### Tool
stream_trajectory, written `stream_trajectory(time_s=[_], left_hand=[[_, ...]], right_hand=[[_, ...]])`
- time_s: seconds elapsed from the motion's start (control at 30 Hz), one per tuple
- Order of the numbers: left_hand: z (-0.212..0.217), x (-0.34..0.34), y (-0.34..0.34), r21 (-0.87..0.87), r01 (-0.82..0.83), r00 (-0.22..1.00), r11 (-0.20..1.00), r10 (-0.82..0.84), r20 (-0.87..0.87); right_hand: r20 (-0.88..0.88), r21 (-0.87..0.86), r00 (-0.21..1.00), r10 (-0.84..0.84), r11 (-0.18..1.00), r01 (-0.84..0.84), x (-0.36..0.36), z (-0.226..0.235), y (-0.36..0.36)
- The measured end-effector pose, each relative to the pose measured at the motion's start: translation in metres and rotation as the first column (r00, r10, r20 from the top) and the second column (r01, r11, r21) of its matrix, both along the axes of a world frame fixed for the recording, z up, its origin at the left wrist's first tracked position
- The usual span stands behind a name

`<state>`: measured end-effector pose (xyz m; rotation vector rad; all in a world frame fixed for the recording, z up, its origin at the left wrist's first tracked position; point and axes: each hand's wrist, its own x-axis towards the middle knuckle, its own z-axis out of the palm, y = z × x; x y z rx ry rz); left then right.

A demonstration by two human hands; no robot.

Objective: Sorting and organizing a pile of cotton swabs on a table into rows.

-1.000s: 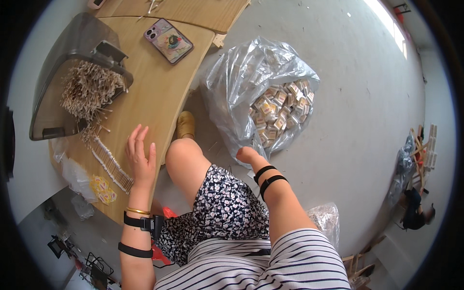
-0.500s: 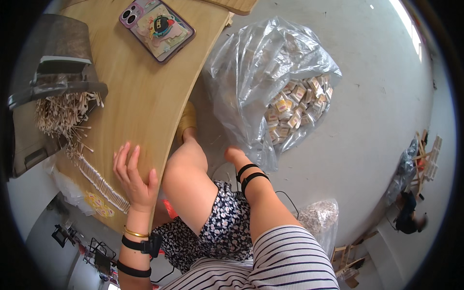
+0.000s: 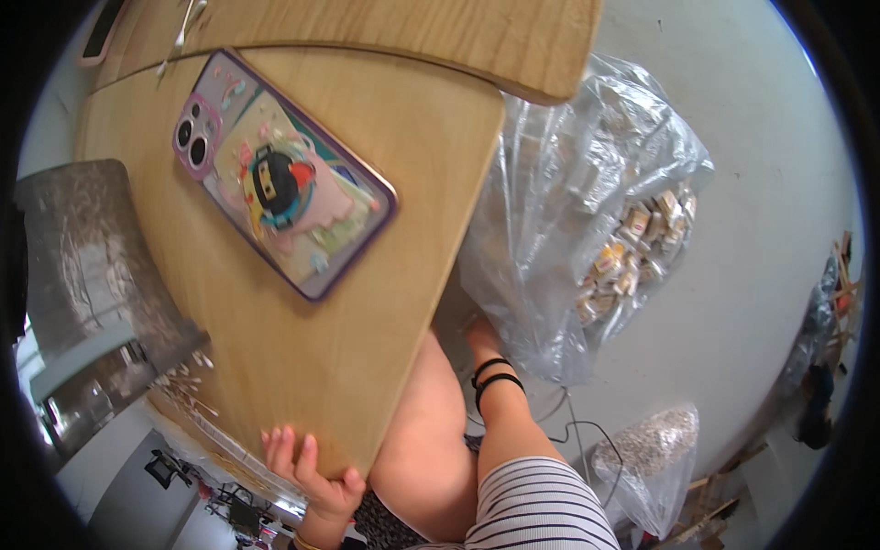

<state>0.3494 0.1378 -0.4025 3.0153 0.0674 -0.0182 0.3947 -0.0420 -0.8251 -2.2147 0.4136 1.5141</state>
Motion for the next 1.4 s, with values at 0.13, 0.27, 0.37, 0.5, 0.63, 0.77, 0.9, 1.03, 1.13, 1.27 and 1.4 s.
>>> stream_trajectory(time_s=[0.13,0.27,0.37,0.5,0.63,0.77,0.9,1.03,1.13,1.27,1.4], left_hand=[[0.002,0.0,0.005,0.063,0.086,0.996,0.994,-0.085,-0.016],[-0.001,0.006,0.0,-0.035,0.041,0.999,0.999,-0.041,0.005],[0.003,0.005,0.001,-0.028,0.051,0.998,0.998,-0.051,-0.026],[0.001,0.0,0.002,-0.054,0.033,0.999,0.998,-0.035,-0.033],[0.003,0.0,0.006,-0.038,0.044,0.998,0.998,-0.046,-0.04],[-0.002,-0.006,0.005,0.022,0.042,0.999,0.999,-0.042,0.003],[-0.007,0.007,-0.005,-0.078,-0.001,0.999,0.997,0.005,0.053],[-0.005,-0.001,0.001,-0.075,-0.024,0.998,0.997,0.028,0.05],[-0.009,0.006,-0.008,-0.115,-0.003,0.994,0.993,0.016,0.112],[-0.002,0.003,-0.008,-0.141,-0.025,0.99,0.99,0.044,0.133],[-0.01,0.001,-0.008,-0.137,-0.012,0.982,0.991,0.038,0.188]], right_hand=[[0.018,0.024,0.996,-0.083,0.996,0.083,0.014,-0.011,0.033],[0.022,0.006,0.988,-0.151,0.989,0.151,0.014,-0.024,0.038],[0.005,0.004,0.982,-0.186,0.982,0.186,0.008,-0.016,0.044],[-0.002,-0.02,0.973,-0.232,0.973,0.232,-0.005,-0.009,0.032],[-0.022,-0.056,0.969,-0.246,0.968,0.245,-0.055,-0.003,-0.003],[-0.013,-0.038,0.975,-0.221,0.975,0.221,-0.08,0.009,-0.027],[0.354,-0.016,0.927,-0.126,0.99,0.14,-0.089,-0.015,-0.078],[0.028,0.461,0.824,-0.566,0.739,0.492,-0.038,0.089,-0.055],[0.505,0.619,0.698,-0.507,0.777,0.116,-0.022,0.113,-0.102],[0.103,0.614,0.744,-0.66,0.631,0.474,0.028,0.253,-0.108],[0.01,0.762,0.569,-0.822,0.375,0.528,0.035,0.325,-0.103]])
